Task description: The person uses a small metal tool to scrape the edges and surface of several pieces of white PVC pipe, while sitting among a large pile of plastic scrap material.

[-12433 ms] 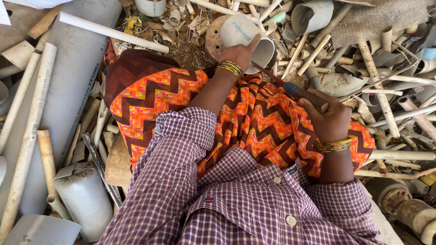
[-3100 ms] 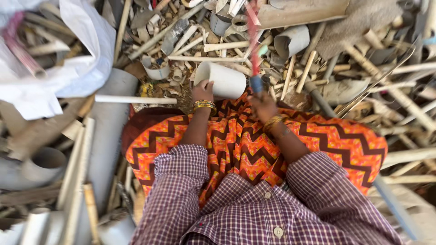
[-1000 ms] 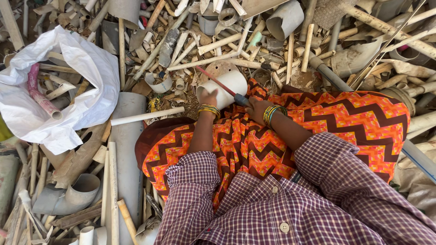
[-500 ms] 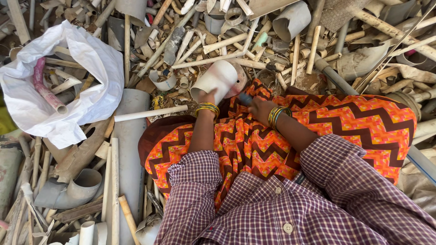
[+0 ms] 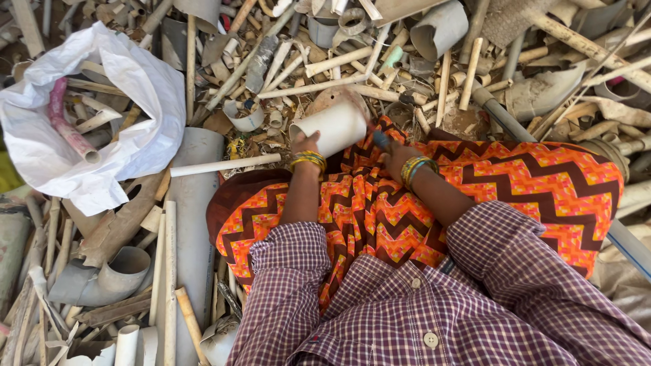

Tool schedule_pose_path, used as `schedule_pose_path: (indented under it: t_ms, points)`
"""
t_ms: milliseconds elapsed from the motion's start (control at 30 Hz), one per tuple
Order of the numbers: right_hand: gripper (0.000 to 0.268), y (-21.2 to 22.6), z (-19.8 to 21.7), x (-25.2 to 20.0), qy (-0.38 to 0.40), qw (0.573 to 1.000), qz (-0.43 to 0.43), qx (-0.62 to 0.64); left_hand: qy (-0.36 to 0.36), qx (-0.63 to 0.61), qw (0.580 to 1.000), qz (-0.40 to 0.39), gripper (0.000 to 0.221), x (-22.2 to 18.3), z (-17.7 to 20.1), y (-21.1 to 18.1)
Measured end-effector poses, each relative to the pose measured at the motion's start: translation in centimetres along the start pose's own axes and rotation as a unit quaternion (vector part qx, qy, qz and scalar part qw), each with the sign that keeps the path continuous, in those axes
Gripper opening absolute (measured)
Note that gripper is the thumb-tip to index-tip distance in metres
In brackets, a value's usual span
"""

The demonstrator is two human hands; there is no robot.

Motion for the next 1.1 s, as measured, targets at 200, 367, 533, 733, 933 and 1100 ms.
schedule_pose_path:
  t_ms: [200, 367, 533, 733, 933, 1100]
  points:
    - [0.043, 0.7, -0.2, -0.3, -0.043, 0.989, 0.136, -0.049, 0.036, 0.149, 0.986, -0.063, 0.032, -2.0, -1.4, -1.7]
    - [0.044, 0.7, 0.7, -0.8, -0.013, 0.995, 0.095, -0.012, 0.007, 0.248, 0.968, -0.034, 0.042, -2.5, -2.4, -2.3]
    - [0.048, 0.8, 0.5, -0.6, 0.003, 0.995, 0.079, -0.055, -0.04, 0.155, 0.987, -0.008, 0.041, -0.8, -0.9, -0.6]
    - [0.049, -0.9, 0.9, -1.0, -0.048, 0.995, 0.078, -0.036, -0.041, 0.319, 0.937, -0.134, 0.04, 1.7, -3.8, 4.7]
    - [0.049, 5.7, -0.1, 1.2, -0.136, 0.979, 0.146, 0.032, 0.0, 0.418, 0.884, -0.207, 0.04, 0.5, -11.5, 6.2]
    - [0.05, 9.6, -1.5, 2.8, -0.183, 0.953, 0.211, 0.116, -0.026, 0.415, 0.893, -0.173, 0.04, 1.1, -9.9, 0.6]
Point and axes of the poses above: each hand's wrist, its own x-axis towards the middle knuckle, its own z-axis out of the back of the hand, y = z × x, the point moved 1 cm from there along x, towards the middle knuckle, and after that the axes turned 5 degrees about -x, right-handed, at the moved point
